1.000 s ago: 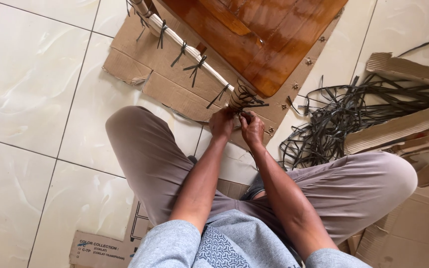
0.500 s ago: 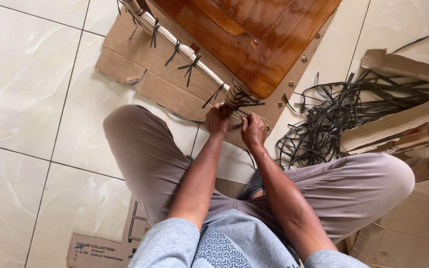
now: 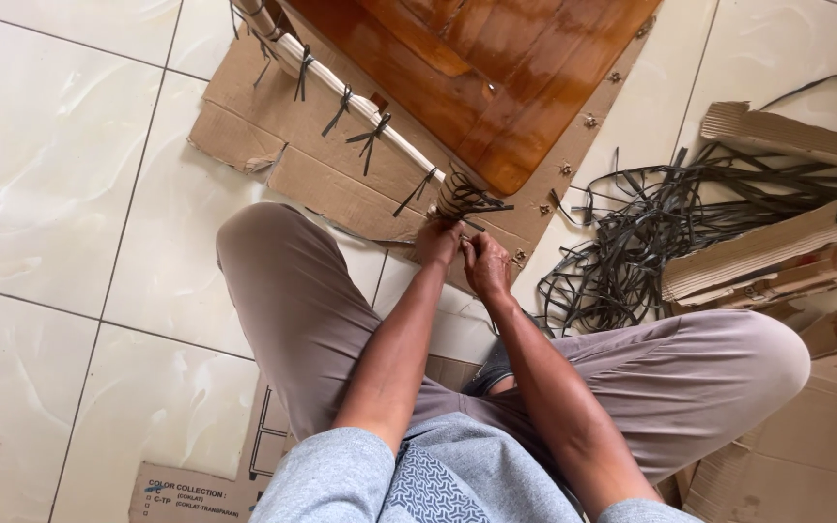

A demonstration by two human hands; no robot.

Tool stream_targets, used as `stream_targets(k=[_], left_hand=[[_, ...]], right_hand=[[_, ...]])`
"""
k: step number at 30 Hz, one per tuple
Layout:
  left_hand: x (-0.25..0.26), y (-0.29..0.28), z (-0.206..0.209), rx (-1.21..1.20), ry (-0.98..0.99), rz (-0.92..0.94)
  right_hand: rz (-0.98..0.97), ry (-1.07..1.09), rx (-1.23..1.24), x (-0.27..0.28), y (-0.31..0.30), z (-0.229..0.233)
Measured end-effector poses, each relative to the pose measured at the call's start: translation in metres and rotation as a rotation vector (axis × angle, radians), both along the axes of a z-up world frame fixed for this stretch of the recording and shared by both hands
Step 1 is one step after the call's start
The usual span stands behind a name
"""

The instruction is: Wrapping the legs of a wooden stool with protective plastic straps.

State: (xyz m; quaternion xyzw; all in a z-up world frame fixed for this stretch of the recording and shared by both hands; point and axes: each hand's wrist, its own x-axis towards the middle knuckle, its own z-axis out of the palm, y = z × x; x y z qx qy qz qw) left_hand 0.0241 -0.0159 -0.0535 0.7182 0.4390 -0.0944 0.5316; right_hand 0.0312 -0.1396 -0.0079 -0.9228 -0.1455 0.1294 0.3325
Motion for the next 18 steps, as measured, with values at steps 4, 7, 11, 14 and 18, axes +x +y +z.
stream_targets(k=[4, 7, 11, 14, 18], left_hand=[[0.005, -0.002, -0.011, 0.064, 0.025, -0.016], [0.004, -0.007, -0.002, 0.034, -0.018, 0.052], [0.004, -0.006, 0.007, 0.097, -0.011, 0.022], [0.006, -0.002, -0.017, 0.136, 0.053, -0.051], [0.000, -0.007, -0.013, 0.178, 0.049, -0.010]], right_hand=[[0.012, 0.092, -0.083, 0.002, -0.001, 0.014], [0.009, 0.188, -0.127, -0.003, -0.001, 0.004], [0.005, 0.259, -0.168, -0.009, 0.000, 0.001], [0.029, 0.275, -0.145, -0.010, 0.002, 0.017], [0.036, 0.249, -0.105, -0.008, -0.005, -0.007]])
